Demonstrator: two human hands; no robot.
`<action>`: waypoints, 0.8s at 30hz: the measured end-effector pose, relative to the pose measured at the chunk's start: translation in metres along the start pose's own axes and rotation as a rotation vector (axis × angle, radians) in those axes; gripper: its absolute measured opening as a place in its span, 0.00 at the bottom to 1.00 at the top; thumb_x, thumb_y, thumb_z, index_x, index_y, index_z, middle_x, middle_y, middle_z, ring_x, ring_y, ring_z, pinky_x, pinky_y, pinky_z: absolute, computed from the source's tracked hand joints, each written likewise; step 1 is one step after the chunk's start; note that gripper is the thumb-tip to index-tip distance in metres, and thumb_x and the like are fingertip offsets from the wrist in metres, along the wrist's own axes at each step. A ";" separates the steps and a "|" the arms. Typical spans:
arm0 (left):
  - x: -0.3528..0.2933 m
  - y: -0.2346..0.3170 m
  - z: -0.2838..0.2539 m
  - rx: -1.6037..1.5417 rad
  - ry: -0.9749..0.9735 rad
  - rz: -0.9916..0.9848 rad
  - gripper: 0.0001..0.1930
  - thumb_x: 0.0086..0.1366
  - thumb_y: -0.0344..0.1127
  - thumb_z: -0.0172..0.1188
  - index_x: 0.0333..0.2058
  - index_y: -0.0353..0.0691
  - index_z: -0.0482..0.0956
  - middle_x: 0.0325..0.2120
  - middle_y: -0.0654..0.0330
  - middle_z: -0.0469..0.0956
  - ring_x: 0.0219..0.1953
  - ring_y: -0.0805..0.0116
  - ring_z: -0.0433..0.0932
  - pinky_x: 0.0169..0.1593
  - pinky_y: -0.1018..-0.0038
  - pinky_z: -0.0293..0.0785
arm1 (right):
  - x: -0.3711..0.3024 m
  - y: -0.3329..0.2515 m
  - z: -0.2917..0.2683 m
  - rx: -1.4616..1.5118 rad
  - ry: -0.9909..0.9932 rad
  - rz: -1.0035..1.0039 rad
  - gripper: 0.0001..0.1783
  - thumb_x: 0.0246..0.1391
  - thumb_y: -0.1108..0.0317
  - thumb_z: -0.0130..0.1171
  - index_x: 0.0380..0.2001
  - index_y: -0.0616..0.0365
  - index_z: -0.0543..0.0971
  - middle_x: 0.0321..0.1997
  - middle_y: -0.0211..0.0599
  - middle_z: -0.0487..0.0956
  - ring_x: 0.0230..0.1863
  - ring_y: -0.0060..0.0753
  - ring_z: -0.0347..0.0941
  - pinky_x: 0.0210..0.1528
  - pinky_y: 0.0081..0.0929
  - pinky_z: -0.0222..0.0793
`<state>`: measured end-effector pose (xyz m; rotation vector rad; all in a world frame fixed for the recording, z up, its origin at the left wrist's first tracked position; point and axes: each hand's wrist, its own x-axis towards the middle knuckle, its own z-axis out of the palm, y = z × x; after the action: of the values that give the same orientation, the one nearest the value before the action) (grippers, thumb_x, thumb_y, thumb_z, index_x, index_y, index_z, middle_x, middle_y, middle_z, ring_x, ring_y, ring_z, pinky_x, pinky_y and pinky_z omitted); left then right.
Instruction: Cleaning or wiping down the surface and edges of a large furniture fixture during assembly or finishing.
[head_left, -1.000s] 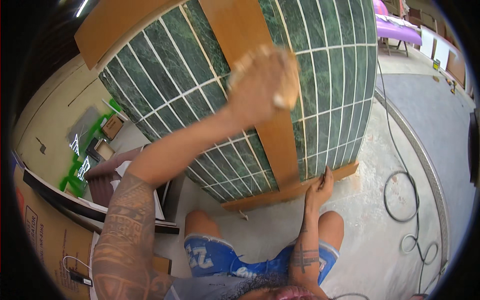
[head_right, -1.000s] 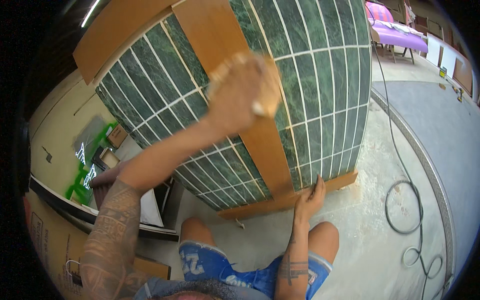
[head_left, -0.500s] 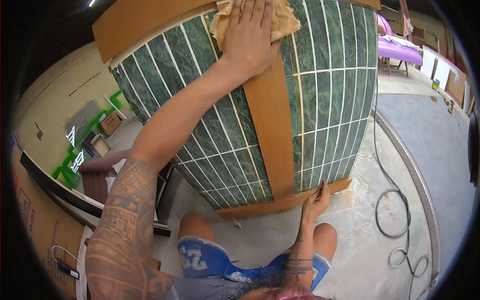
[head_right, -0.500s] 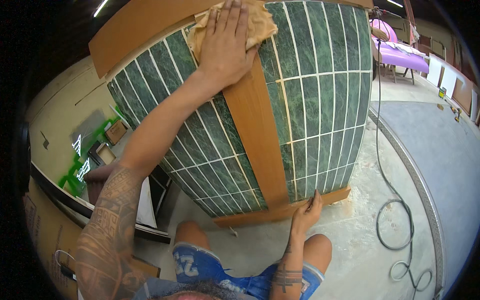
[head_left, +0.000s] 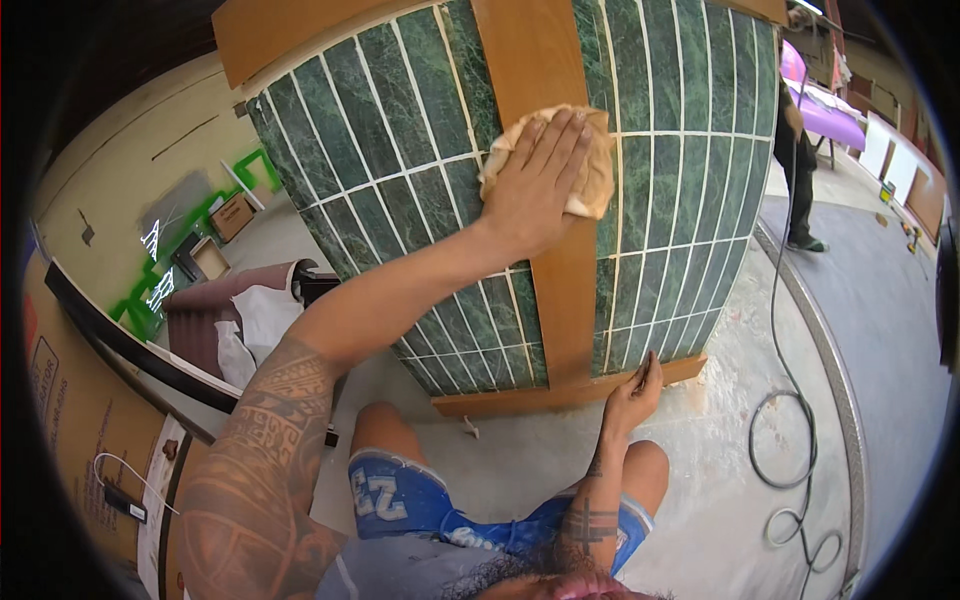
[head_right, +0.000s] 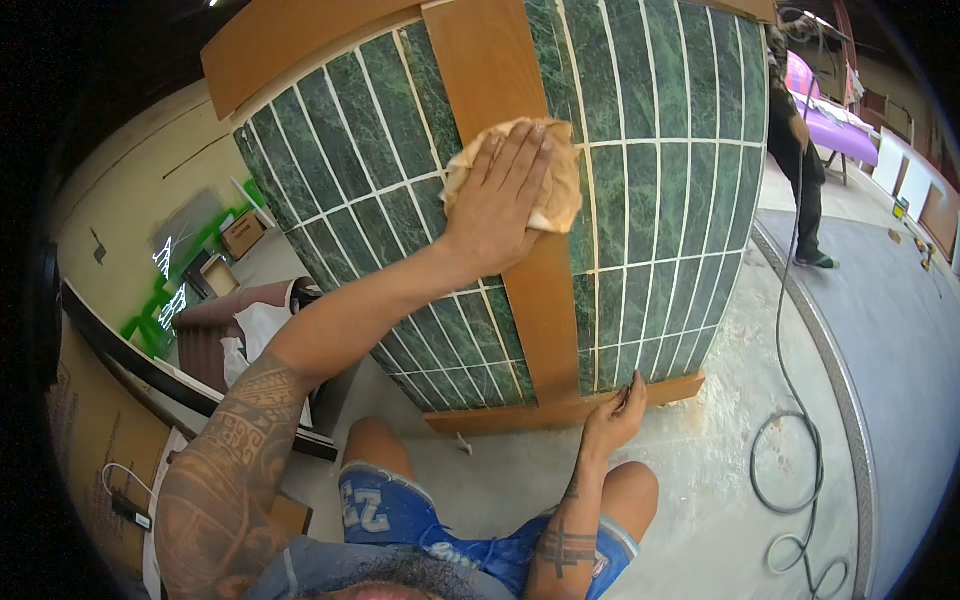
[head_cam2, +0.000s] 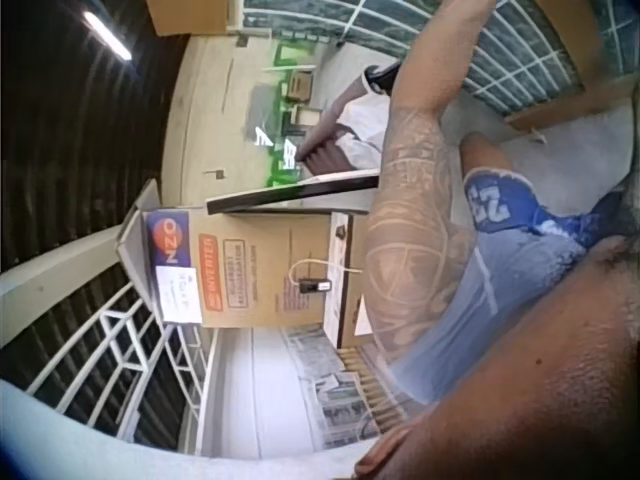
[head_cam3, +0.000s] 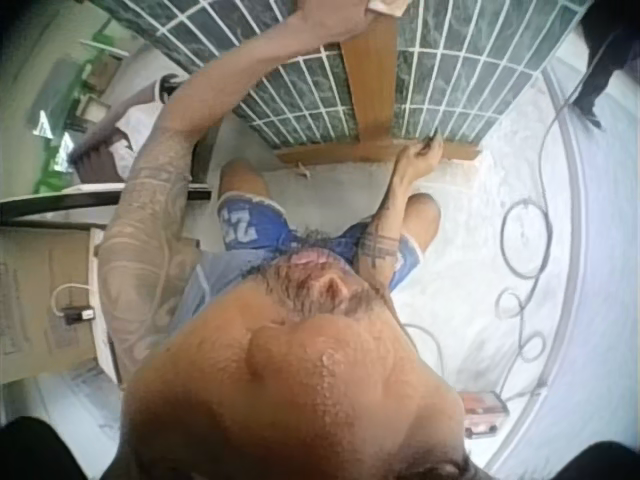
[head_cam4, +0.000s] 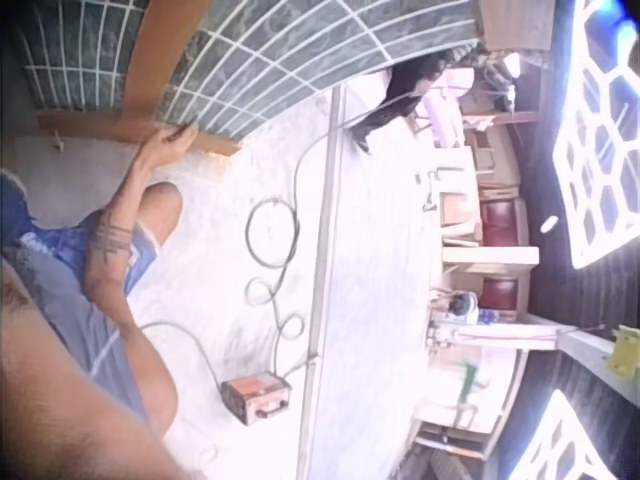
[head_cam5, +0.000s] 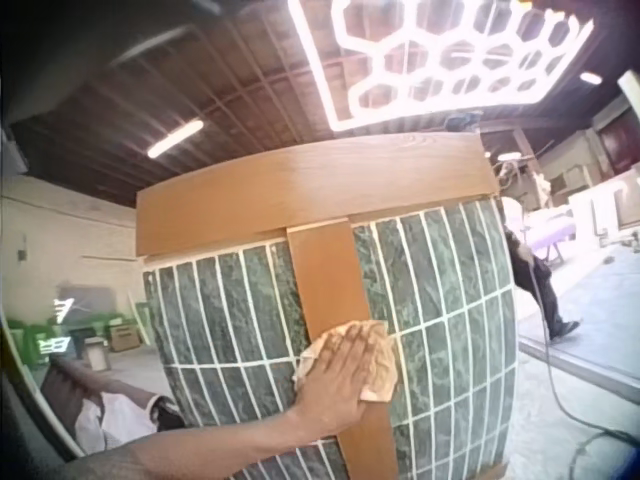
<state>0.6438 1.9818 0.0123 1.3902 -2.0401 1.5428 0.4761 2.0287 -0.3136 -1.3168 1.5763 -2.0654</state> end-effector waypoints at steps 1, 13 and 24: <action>-0.009 -0.001 0.003 -0.233 0.100 0.096 0.44 0.65 0.49 0.56 0.70 0.26 0.51 0.71 0.39 0.53 0.74 0.44 0.49 0.76 0.52 0.40 | 0.000 0.003 0.002 0.007 -0.008 -0.006 0.18 0.64 0.80 0.50 0.55 0.68 0.76 0.55 0.55 0.79 0.55 0.54 0.76 0.56 0.39 0.72; 0.064 -0.048 -0.019 -0.032 0.415 -0.193 0.48 0.62 0.50 0.62 0.68 0.20 0.51 0.69 0.34 0.52 0.74 0.39 0.48 0.76 0.48 0.38 | 0.000 0.004 0.002 -0.026 -0.009 0.010 0.17 0.65 0.79 0.49 0.56 0.68 0.76 0.55 0.53 0.79 0.56 0.50 0.77 0.58 0.37 0.72; 0.078 -0.064 -0.030 -0.057 0.372 -0.199 0.47 0.67 0.52 0.55 0.68 0.17 0.46 0.71 0.28 0.42 0.75 0.35 0.41 0.77 0.49 0.33 | 0.007 0.009 -0.002 -0.039 0.023 -0.011 0.17 0.65 0.79 0.50 0.55 0.69 0.76 0.54 0.53 0.80 0.55 0.50 0.78 0.57 0.37 0.73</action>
<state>0.6428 1.9652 0.1160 1.1431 -1.6594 1.5112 0.4676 2.0221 -0.3174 -1.3214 1.6302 -2.0737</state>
